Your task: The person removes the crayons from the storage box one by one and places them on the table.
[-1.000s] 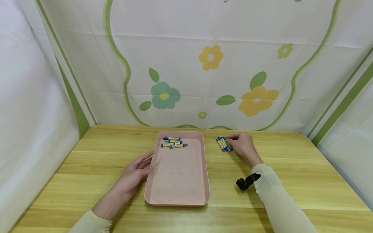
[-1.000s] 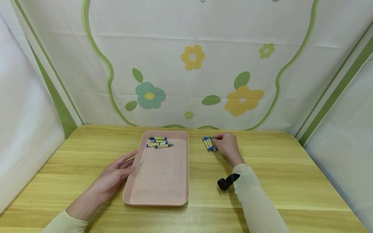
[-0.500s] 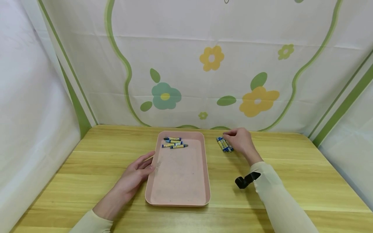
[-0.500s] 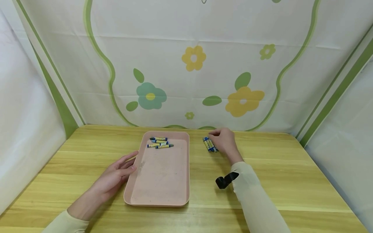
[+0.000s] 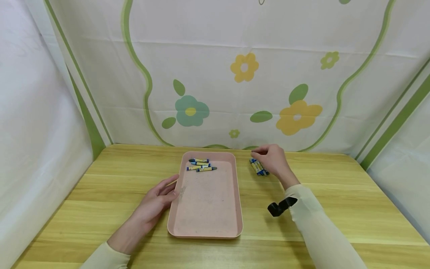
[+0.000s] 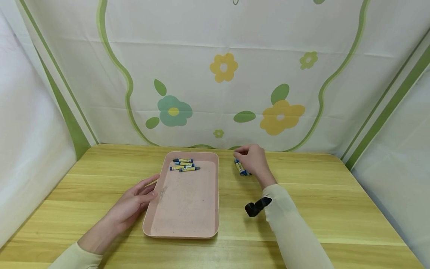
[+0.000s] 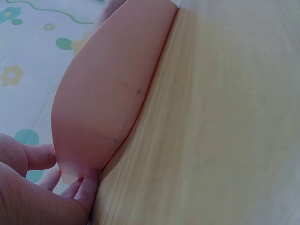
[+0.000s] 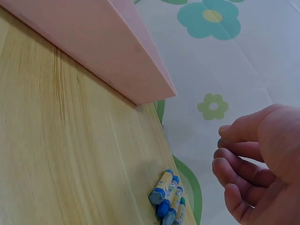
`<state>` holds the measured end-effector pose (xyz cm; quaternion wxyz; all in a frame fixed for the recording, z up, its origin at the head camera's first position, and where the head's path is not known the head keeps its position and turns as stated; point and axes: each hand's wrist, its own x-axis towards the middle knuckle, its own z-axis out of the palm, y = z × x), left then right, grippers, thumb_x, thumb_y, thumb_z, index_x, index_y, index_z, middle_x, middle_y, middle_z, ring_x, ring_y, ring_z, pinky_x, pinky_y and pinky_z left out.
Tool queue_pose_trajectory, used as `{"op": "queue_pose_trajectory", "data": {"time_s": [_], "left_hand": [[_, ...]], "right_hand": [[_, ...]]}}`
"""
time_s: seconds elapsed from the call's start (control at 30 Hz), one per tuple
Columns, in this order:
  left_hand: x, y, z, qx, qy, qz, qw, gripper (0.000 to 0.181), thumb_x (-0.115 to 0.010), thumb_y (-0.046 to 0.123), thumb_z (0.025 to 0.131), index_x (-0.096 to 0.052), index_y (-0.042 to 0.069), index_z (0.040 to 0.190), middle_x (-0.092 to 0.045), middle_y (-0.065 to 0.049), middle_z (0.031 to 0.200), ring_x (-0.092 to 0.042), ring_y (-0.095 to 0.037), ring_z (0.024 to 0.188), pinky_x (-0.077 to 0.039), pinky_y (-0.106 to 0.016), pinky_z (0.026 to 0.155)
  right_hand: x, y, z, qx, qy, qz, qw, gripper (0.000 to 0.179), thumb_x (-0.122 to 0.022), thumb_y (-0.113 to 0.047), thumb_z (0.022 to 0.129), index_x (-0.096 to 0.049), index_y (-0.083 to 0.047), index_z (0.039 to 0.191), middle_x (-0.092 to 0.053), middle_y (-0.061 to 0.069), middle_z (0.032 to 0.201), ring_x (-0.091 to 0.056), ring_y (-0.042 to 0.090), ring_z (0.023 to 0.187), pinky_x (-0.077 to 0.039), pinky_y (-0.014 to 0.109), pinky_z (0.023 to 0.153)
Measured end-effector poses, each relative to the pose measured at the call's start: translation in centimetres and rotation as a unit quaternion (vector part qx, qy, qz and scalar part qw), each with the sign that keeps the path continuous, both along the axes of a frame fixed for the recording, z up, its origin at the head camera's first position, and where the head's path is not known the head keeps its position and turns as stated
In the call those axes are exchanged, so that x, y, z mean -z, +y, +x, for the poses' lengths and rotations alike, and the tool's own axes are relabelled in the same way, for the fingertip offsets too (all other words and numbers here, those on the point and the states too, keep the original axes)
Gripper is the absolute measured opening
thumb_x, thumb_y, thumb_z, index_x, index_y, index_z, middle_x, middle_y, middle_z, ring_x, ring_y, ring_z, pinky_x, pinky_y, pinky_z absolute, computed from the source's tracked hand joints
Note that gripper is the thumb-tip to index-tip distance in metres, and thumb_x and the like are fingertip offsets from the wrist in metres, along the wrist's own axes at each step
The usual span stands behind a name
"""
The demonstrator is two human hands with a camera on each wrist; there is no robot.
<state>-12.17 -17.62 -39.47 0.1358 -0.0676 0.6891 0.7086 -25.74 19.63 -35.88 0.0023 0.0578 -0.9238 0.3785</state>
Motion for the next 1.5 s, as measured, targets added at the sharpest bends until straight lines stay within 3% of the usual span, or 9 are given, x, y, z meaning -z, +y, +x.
{"op": "queue_pose_trajectory", "data": {"time_s": [0.83, 1.1, 1.5], "left_hand": [[0.0, 0.1, 0.0, 0.006, 0.001, -0.008, 1.0, 0.062, -0.059, 0.011, 0.107, -0.038, 0.015, 0.165, -0.034, -0.017, 0.173, -0.04, -0.033, 0.156, -0.047, -0.026, 0.108], [-0.1, 0.1, 0.0, 0.006, -0.002, -0.007, 1.0, 0.062, -0.059, 0.01, 0.107, -0.038, 0.015, 0.165, -0.034, -0.019, 0.172, -0.04, -0.034, 0.155, -0.048, -0.026, 0.107], [-0.1, 0.1, 0.0, 0.002, -0.006, -0.005, 1.0, 0.061, -0.059, 0.01, 0.107, -0.039, 0.017, 0.164, -0.035, -0.016, 0.172, -0.04, -0.033, 0.156, -0.046, -0.029, 0.112]], "right_hand": [[-2.4, -6.0, -0.4, -0.046, 0.02, -0.039, 0.998, 0.027, -0.072, -0.03, 0.102, -0.08, -0.014, 0.122, -0.076, 0.009, 0.126, -0.069, 0.029, 0.115, -0.059, 0.046, 0.094], [-2.9, -8.4, -0.7, -0.059, 0.011, -0.053, 0.9968, 0.028, -0.072, -0.026, 0.102, -0.079, -0.01, 0.124, -0.076, 0.01, 0.124, -0.069, 0.029, 0.113, -0.061, 0.043, 0.091], [-2.6, -11.3, -0.8, -0.067, -0.001, -0.067, 0.9955, 0.025, -0.074, -0.026, 0.1, -0.081, -0.012, 0.12, -0.077, 0.006, 0.117, -0.069, 0.025, 0.108, -0.061, 0.04, 0.09]]}}
